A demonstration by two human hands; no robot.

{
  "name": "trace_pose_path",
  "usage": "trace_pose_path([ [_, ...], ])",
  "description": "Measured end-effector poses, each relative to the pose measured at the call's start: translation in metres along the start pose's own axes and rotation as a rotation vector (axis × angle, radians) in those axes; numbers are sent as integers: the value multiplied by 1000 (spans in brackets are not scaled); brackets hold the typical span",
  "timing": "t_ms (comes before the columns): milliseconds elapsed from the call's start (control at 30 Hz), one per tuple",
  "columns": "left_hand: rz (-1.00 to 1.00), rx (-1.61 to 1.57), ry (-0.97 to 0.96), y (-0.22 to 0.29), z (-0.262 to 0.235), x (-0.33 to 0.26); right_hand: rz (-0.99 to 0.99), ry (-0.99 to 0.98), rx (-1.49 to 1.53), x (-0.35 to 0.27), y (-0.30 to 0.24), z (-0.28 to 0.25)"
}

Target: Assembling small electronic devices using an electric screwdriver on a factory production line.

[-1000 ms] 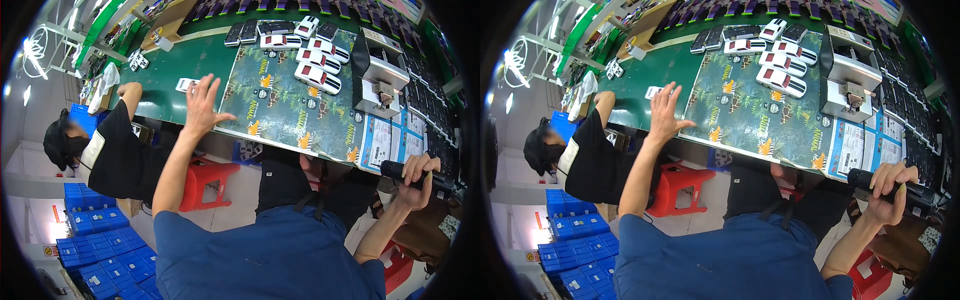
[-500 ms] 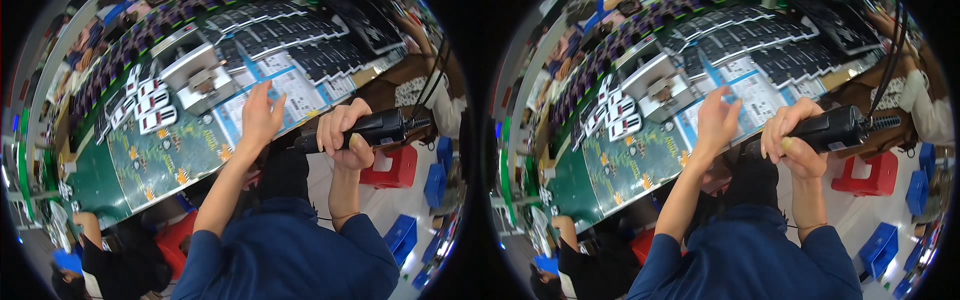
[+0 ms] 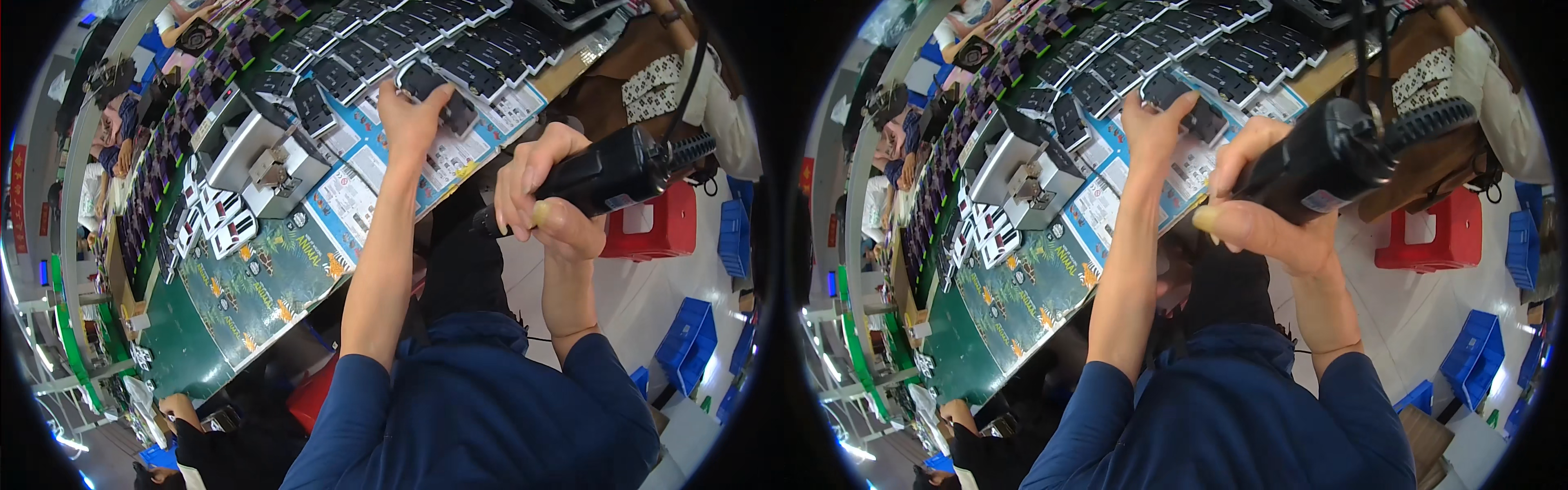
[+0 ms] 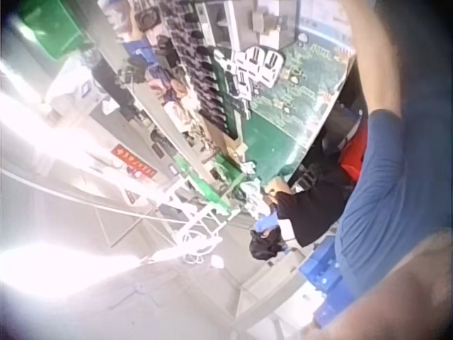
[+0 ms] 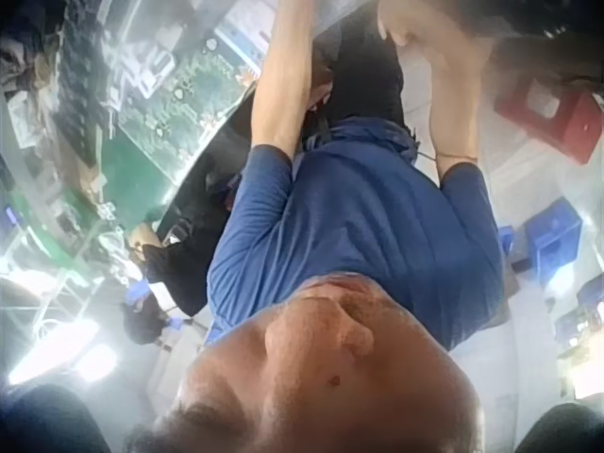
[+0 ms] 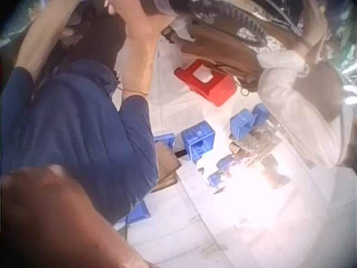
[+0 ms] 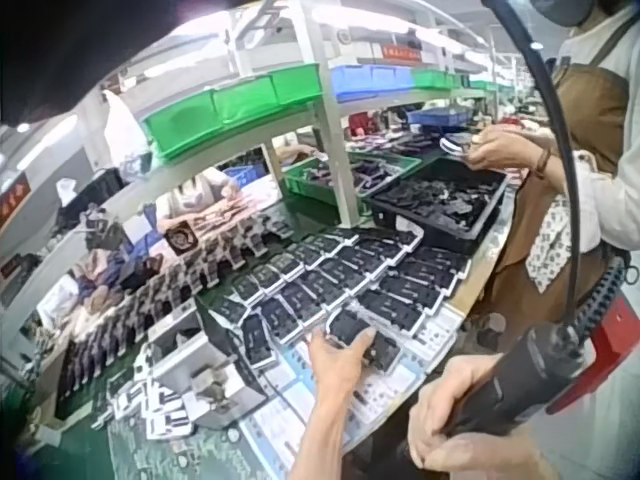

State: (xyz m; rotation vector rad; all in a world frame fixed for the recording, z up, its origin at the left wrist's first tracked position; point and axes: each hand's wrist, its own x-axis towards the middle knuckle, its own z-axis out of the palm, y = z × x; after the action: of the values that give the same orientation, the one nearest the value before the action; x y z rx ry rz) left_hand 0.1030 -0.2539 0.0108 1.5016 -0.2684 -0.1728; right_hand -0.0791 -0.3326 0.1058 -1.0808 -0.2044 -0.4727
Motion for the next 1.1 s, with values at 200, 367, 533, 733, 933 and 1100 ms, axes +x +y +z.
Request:
trace_pose_path([
  [200, -166, -490, 90, 16, -98, -102, -181, -129, 105, 12, 19, 6],
  [367, -285, -516, 194, 26, -177, -154, -277, -177, 154, 49, 50, 53],
  [533, -256, -498, 206, 14, -204, -168, -296, -193, 29, 94, 92, 129],
  [733, -237, -565, 180, 11, -209, -166, -546, -185, -303, 113, 138, 181],
  [933, -259, -573, 169, 11, -207, -162, -409, -181, -377, 114, 142, 199],
  [1100, -279, -630, 147, 6, -212, -162, -112, -177, -338, 117, 133, 209],
])
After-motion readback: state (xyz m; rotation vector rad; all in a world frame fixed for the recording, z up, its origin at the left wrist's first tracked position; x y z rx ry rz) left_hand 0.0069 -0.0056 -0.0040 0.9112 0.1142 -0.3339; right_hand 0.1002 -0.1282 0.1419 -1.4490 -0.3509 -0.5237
